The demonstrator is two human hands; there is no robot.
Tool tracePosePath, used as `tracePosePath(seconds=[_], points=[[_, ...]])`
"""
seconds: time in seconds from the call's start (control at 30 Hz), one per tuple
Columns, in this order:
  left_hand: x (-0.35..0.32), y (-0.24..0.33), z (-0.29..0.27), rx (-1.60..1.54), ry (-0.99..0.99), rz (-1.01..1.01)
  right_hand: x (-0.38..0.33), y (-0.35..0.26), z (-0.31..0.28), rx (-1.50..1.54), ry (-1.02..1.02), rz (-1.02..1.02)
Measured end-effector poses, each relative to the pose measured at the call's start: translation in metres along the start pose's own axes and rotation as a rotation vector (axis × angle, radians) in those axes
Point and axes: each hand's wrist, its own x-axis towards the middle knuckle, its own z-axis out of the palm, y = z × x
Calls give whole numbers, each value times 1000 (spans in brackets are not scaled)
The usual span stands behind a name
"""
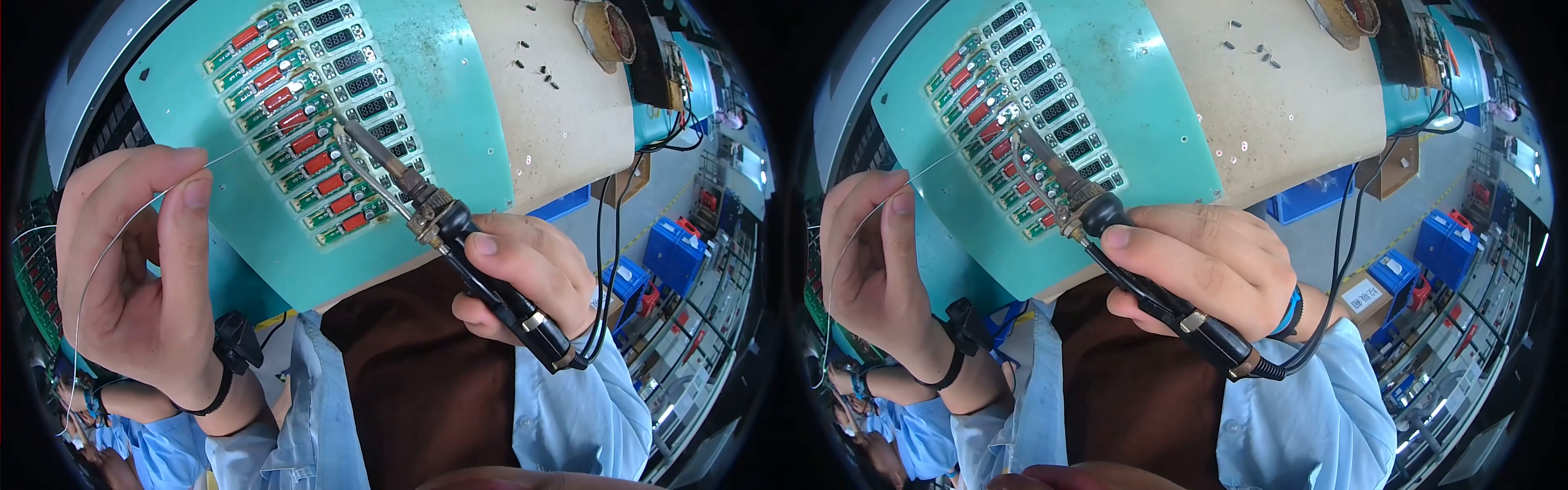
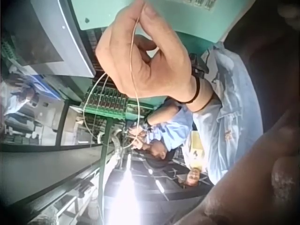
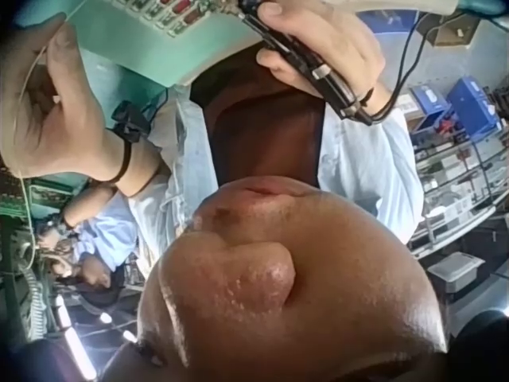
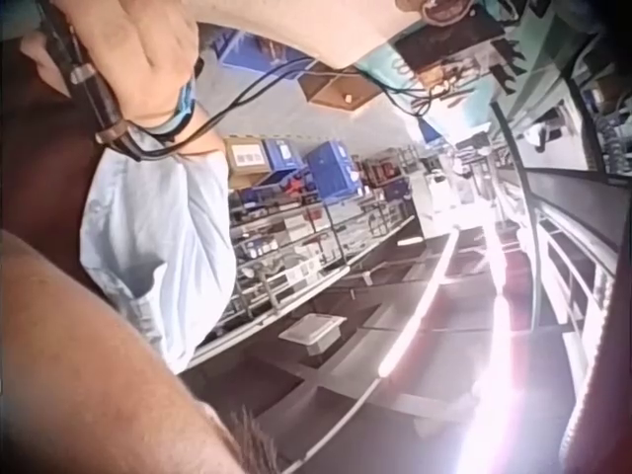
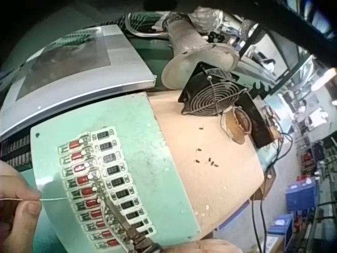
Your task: Soldering electronic components onto a printed circuit board using a soldering iron and solder wire.
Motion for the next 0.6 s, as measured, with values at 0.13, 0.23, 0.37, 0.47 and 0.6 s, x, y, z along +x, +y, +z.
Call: tracePosePath(seconds=[0.13,0.23,0.37,0.47,0.6], points=[[0,0,-1,16,-17,18,-1,-1,1,15,-24,-3],[-1,1,-5,23,-24,19,-6,2,5,-9,-48,-42],[-1,-2,-1,33,-44,23,-8,5,8,-24,-44,-48],[-2,-1,1,22,-35,15,-7,4,9,-24,-45,-41],[-1,-1,2,28,-42,8,-3,1,11,-5,-8,-20]])
